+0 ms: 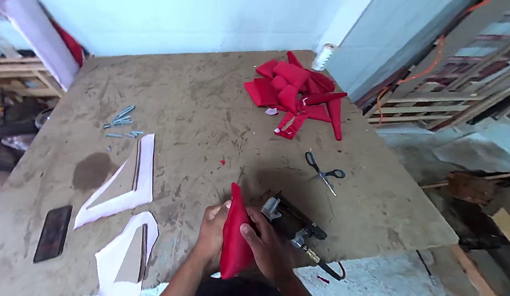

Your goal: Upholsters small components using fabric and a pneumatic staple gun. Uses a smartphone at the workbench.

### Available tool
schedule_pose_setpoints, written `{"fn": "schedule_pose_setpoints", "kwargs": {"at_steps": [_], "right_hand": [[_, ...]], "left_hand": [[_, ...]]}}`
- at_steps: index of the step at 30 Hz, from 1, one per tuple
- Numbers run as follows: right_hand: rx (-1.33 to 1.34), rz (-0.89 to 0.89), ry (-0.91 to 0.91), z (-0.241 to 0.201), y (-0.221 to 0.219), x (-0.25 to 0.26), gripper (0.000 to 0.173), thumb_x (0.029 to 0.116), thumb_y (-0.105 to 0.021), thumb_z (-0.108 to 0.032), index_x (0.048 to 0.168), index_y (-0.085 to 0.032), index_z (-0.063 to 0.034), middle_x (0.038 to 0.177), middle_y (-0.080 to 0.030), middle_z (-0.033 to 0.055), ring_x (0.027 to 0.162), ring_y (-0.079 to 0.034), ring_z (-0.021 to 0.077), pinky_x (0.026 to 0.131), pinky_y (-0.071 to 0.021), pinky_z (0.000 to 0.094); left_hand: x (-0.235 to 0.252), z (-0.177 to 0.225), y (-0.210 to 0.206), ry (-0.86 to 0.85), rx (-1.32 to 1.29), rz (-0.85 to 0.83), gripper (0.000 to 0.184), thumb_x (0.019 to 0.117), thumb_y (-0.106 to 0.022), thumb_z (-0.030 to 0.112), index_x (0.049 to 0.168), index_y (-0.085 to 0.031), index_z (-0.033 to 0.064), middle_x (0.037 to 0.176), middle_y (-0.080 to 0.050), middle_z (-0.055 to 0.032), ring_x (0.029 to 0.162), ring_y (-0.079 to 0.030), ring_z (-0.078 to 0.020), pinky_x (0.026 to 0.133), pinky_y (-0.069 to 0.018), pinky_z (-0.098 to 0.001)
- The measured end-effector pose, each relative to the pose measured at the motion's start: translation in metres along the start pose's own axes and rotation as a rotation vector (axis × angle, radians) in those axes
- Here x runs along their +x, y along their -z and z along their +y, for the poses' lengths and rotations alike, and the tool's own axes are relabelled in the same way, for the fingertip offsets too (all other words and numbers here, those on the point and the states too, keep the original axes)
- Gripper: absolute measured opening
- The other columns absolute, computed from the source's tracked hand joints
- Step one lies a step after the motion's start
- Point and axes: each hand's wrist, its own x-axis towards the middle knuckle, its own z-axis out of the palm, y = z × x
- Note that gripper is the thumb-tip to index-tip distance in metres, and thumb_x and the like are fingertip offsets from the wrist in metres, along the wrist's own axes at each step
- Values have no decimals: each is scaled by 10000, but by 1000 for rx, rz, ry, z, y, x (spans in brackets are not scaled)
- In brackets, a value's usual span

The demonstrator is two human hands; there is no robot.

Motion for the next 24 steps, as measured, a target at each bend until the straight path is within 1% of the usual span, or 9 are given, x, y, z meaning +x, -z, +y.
{"fn": "schedule_pose_setpoints", "kwargs": {"at_steps": [5, 7, 9, 10, 12, 15, 18, 21, 24], "right_hand": [[56, -4, 62, -12, -17, -23, 520, 1010, -537, -560, 1067, -647, -55, 893, -677, 38, 792, -678, 123, 707, -608, 334], [85, -53, 83, -16, -22, -25, 504, 1022, -534, -531, 1058, -652, -42, 883, -680, 43, 786, -677, 116, 704, -604, 324], [81, -83, 108, -16, -25, -24, 510, 1033, -519, -520, 1069, -668, -34, 895, -686, 45, 800, -674, 105, 721, -599, 314], [73, -89, 110, -15, -26, -24, 509, 1036, -515, -517, 1070, -671, -34, 901, -687, 47, 807, -675, 105, 729, -599, 316], [56, -103, 106, -15, -27, -24, 490, 1046, -510, -491, 1075, -671, -30, 910, -684, 47, 821, -669, 96, 745, -592, 307], [46, -112, 95, -18, -29, -25, 453, 1054, -520, -445, 1082, -678, -21, 928, -694, 51, 847, -675, 90, 770, -592, 301], [38, -126, 92, -22, -32, -26, 436, 1055, -522, -438, 1066, -676, -30, 910, -689, 46, 823, -670, 86, 746, -590, 293], [15, -136, 63, -26, -33, -24, 436, 1054, -527, -435, 1073, -668, -23, 894, -686, 50, 807, -668, 91, 734, -587, 301], [1, -123, 43, -25, -32, -23, 419, 1054, -529, -425, 1078, -669, -31, 890, -691, 43, 803, -671, 87, 729, -588, 298]], "left_hand": [[-17, 30, 12, -270, 215, 151, 424, 1030, -609, 314, 696, -617, 54, 599, -562, -35, 521, -546, -109, 503, -494, -272], [-19, 41, 16, -232, 169, 103, 348, 961, -711, 351, 1007, -597, 26, 738, -614, -47, 635, -603, -119, 597, -536, -278], [-18, 58, 18, -187, 129, 6, 614, 919, -773, 290, 1357, -504, -46, 960, -720, -170, 802, -722, -219, 732, -627, -362], [-19, 64, 19, -204, 180, 3, 583, 925, -766, 249, 1366, -537, -56, 998, -717, -169, 823, -712, -217, 742, -622, -353], [-23, 71, 21, -311, 341, 93, 316, 929, -755, 166, 1163, -688, -34, 879, -714, -119, 693, -665, -164, 628, -586, -292], [-31, 73, 27, -440, 606, 212, 139, 944, -744, 181, 984, -752, 49, 832, -732, -37, 653, -669, -116, 600, -596, -264], [-38, 72, 23, -540, 801, 303, 232, 989, -687, 261, 1117, -701, 68, 880, -724, 22, 717, -682, -80, 648, -617, -263], [-44, 81, 21, -458, 710, 300, 628, 941, -742, 254, 1413, -430, -19, 801, -696, 7, 647, -659, -108, 598, -600, -277], [-51, 90, 27, -353, 721, 197, 583, 908, -787, 234, 1406, -556, 39, 862, -725, 17, 714, -680, -119, 665, -611, -301]]}}
